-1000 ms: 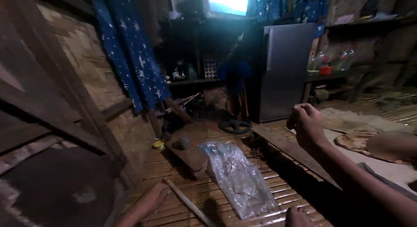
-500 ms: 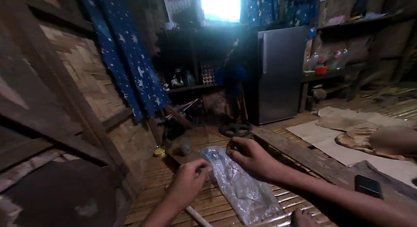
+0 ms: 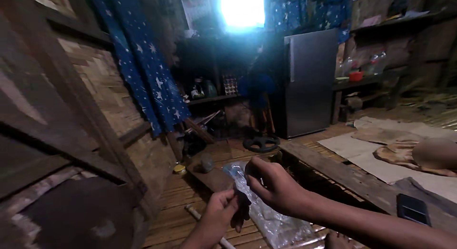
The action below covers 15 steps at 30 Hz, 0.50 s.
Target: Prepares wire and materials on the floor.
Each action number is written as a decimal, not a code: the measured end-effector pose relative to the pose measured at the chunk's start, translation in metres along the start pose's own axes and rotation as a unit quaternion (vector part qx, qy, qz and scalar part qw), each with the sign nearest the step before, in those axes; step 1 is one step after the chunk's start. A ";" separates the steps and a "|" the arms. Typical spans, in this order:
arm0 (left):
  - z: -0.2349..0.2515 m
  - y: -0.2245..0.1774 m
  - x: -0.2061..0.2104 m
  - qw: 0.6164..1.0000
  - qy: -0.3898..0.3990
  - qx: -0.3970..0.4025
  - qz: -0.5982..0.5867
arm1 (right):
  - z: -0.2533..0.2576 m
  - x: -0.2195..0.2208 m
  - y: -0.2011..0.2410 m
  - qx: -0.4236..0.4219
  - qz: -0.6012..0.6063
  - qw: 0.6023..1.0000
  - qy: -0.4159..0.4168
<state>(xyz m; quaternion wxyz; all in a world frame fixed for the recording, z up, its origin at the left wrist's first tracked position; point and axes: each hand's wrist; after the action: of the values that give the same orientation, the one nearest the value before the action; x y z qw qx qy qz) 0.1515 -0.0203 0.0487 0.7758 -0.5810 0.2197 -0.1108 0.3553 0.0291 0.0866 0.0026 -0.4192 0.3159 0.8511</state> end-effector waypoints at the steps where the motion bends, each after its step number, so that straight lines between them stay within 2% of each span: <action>1: 0.000 0.001 0.000 1.000 0.005 0.004 0.004 | -0.001 -0.001 -0.001 -0.002 0.005 1.000 -0.004; 4: -0.001 0.003 -0.001 0.999 0.017 0.014 0.028 | -0.004 -0.004 -0.002 0.000 0.047 0.999 -0.019; 8: -0.002 0.002 0.000 0.997 0.016 -0.011 0.074 | -0.006 -0.007 -0.003 0.003 0.119 0.992 -0.038; 12: -0.003 0.007 0.000 0.992 -0.008 -0.045 0.121 | -0.009 -0.012 -0.002 -0.013 0.153 0.985 -0.074; 15: -0.006 0.007 -0.005 0.987 0.009 -0.041 0.154 | -0.010 -0.018 -0.004 -0.021 0.168 0.979 -0.111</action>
<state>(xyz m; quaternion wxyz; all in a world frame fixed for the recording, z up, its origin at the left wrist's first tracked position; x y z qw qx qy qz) 0.1440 -0.0212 0.0418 0.7569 -0.5707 0.3181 0.0139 0.3755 0.0316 0.0930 -0.1142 -0.2631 0.3616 0.8871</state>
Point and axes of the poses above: each hand's wrist, its own z-axis towards the middle knuckle, its own x-axis out of the palm, y = z × x, and after that the axes turned 12 degrees about y, right-handed
